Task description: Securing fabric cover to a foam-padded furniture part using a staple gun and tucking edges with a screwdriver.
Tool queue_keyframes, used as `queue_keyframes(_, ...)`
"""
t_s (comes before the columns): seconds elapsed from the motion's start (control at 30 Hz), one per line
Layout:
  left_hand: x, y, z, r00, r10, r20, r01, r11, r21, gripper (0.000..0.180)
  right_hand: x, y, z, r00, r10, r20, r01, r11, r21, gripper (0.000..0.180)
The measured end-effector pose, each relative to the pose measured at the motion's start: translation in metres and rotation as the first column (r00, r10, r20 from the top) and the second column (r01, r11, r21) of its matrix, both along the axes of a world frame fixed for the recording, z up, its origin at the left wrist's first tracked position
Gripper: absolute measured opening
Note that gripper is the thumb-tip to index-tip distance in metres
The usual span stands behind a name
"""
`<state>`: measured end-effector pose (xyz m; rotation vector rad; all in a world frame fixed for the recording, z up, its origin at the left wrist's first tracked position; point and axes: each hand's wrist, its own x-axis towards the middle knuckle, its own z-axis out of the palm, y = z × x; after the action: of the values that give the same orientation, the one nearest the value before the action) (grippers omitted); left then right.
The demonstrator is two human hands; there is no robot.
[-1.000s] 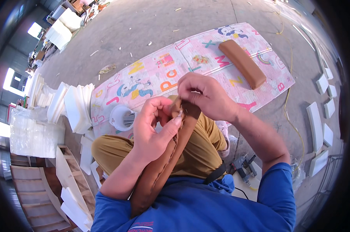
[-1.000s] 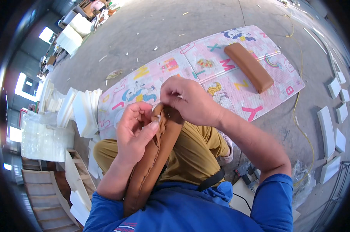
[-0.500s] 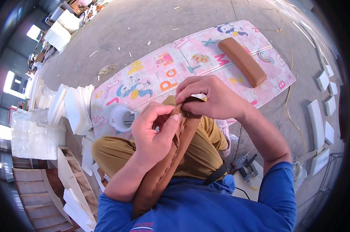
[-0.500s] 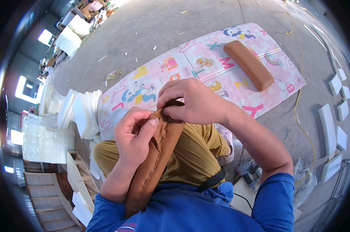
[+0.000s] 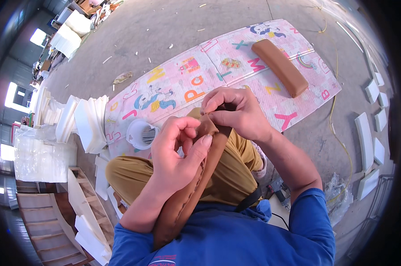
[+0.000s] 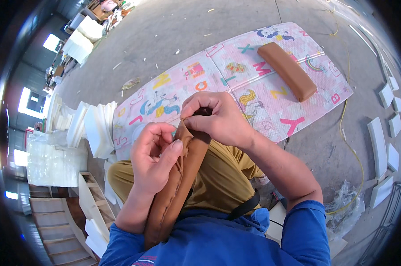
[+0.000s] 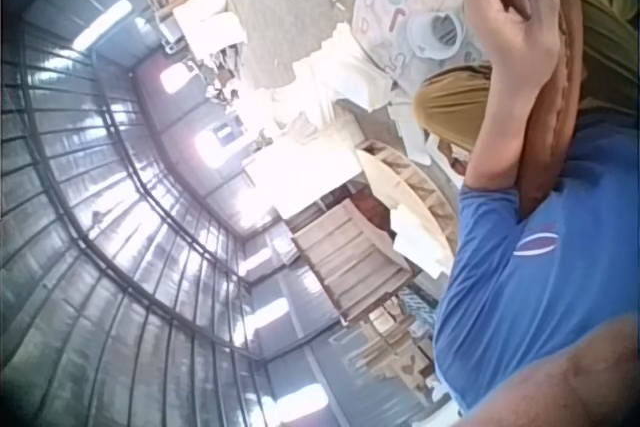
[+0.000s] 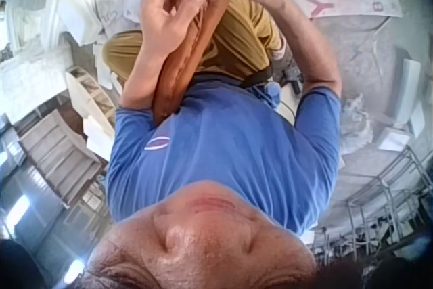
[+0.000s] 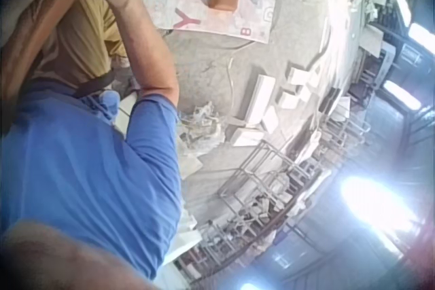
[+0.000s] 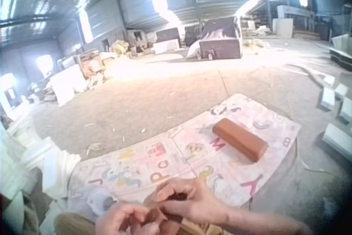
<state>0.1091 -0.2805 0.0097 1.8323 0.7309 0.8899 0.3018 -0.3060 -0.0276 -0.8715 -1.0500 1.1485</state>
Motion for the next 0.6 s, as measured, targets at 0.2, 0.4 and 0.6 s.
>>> queue_keyframes(0.2, 0.01, 0.005, 0.015, 0.978, 0.027, -0.207, -0.009, 0.996, 0.087, 0.025, -0.002, 0.002, -0.006, 0.998, -0.024, -0.051, 0.026, 0.998, 0.051, 0.009)
queue_keyframes(0.4, 0.028, 0.006, -0.003, 0.986, 0.084, -0.146, -0.03, 0.941, 0.337, 0.015, 0.011, 0.002, -0.018, 0.998, 0.057, -0.038, -0.049, 0.983, 0.175, 0.015)
queue_keyframes(0.6, 0.029, 0.005, -0.006, 0.995, 0.05, -0.085, -0.018, 0.94, 0.34, 0.016, 0.021, -0.003, -0.001, 0.989, 0.109, 0.098, -0.129, 0.965, 0.229, 0.026)
